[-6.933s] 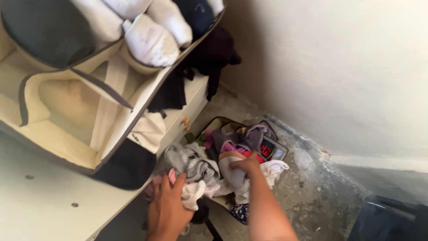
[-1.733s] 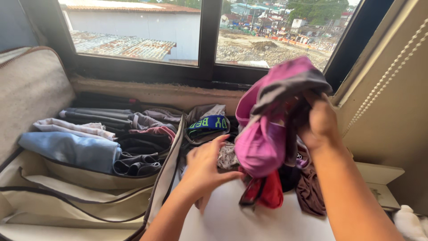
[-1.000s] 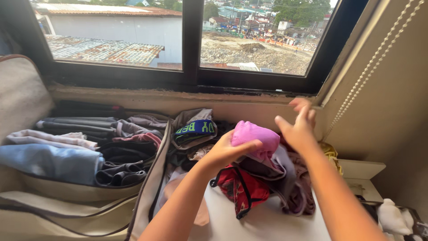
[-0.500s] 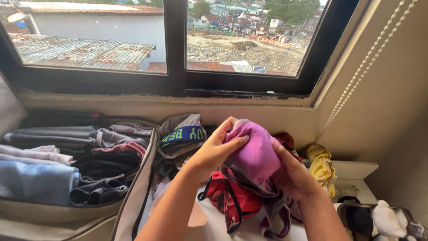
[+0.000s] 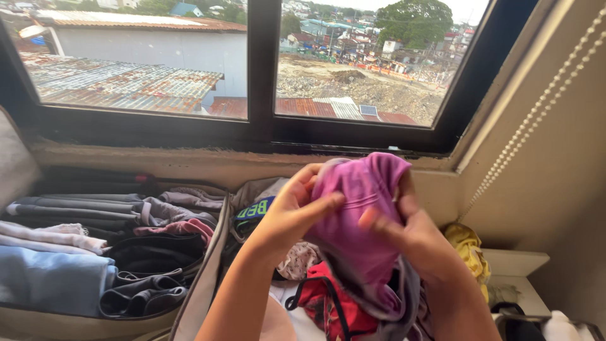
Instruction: The person picks up several garments from a pile, smooths them by hand, and folds them one at a time before placing them into a storage bin.
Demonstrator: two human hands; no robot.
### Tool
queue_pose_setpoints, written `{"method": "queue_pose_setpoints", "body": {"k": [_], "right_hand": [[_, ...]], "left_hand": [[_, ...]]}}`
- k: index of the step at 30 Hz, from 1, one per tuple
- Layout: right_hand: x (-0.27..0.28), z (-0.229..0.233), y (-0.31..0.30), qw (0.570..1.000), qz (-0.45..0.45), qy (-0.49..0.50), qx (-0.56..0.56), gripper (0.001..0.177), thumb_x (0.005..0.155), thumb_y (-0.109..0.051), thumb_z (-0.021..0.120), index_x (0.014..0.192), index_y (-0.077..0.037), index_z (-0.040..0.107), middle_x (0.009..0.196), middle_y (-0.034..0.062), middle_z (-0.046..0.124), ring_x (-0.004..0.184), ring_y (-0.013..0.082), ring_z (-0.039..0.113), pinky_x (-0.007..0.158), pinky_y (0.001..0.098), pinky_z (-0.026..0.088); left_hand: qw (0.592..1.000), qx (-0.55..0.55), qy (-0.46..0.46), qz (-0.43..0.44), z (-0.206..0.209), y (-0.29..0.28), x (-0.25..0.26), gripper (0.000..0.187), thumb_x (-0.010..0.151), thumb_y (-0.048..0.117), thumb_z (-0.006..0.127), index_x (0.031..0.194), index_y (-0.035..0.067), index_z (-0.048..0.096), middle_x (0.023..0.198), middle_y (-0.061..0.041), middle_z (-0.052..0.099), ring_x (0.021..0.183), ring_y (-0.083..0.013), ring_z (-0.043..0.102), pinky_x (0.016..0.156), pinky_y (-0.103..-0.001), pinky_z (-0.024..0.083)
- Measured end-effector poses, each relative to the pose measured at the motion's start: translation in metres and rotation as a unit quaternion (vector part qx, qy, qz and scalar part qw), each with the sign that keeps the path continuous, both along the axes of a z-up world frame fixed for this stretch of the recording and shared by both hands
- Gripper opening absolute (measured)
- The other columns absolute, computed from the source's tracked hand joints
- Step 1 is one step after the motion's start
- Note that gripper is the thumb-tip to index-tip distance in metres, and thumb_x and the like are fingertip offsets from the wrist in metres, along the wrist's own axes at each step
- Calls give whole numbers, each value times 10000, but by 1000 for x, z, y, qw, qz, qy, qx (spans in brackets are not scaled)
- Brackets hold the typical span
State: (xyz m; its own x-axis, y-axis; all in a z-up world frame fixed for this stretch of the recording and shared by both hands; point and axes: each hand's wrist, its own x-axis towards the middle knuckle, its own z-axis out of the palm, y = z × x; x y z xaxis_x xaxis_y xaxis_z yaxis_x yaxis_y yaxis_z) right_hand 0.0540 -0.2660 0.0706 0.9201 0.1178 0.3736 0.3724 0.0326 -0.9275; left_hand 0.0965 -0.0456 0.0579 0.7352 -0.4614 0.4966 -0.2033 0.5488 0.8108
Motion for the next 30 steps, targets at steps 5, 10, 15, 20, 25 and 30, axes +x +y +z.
{"method": "queue_pose_setpoints", "body": {"k": [5, 10, 15, 20, 25, 30], "right_hand": [[11, 15, 5, 954, 41, -116, -273, 1246, 744, -249, 933, 1612, 27, 83, 1715, 118, 182, 1595, 213, 120, 1237, 349, 111], [15, 15, 8, 986, 121, -42, -102, 1136, 650, -137, 893, 1604, 17, 296, 1593, 149, 458, 1446, 228, 428, 1192, 364, 294], [19, 9, 3, 993, 113, -16, 14, 1045, 711, -70, 823, 1611, -8, 296, 1519, 173, 531, 1361, 248, 528, 1152, 395, 384], [19, 13, -1, 980, 135, 62, 132, 819, 825, -64, 727, 1567, -27, 382, 1395, 160, 624, 1261, 259, 609, 1071, 439, 458], [22, 14, -2, 988, 68, -18, 140, 562, 880, 45, 707, 1417, 53, 541, 1282, 192, 656, 1143, 237, 660, 1018, 404, 537], [25, 16, 4, 988, 34, 4, 149, 562, 866, -2, 692, 1407, -28, 545, 1212, 160, 699, 1056, 210, 700, 909, 372, 578]], "left_hand": [[992, -54, 29, 113, -4, 13, 11, 227, 981, 45, 662, 1198, -13, 638, 1044, -27, 690, 962, -86, 635, 870, -246, 523], [960, -52, -28, 275, -10, 7, 23, 102, 974, 43, 611, 1072, 21, 591, 976, -41, 719, 904, -72, 635, 803, -221, 506], [955, 42, 69, 284, -10, 1, 18, 199, 1049, 214, 606, 1088, 25, 655, 952, -23, 699, 872, -39, 581, 785, -200, 489], [988, -18, 128, 79, -1, 10, 8, 332, 996, 235, 646, 1214, -13, 681, 1065, -22, 724, 960, -63, 640, 854, -213, 517], [994, -67, 90, 2, 6, 7, -3, 519, 901, 169, 739, 1359, -6, 570, 1204, -78, 698, 1072, -129, 667, 940, -316, 550], [994, -54, 93, -14, 9, 6, -5, 554, 899, 181, 740, 1377, 5, 522, 1216, -105, 699, 1102, -149, 670, 976, -319, 541]]}}
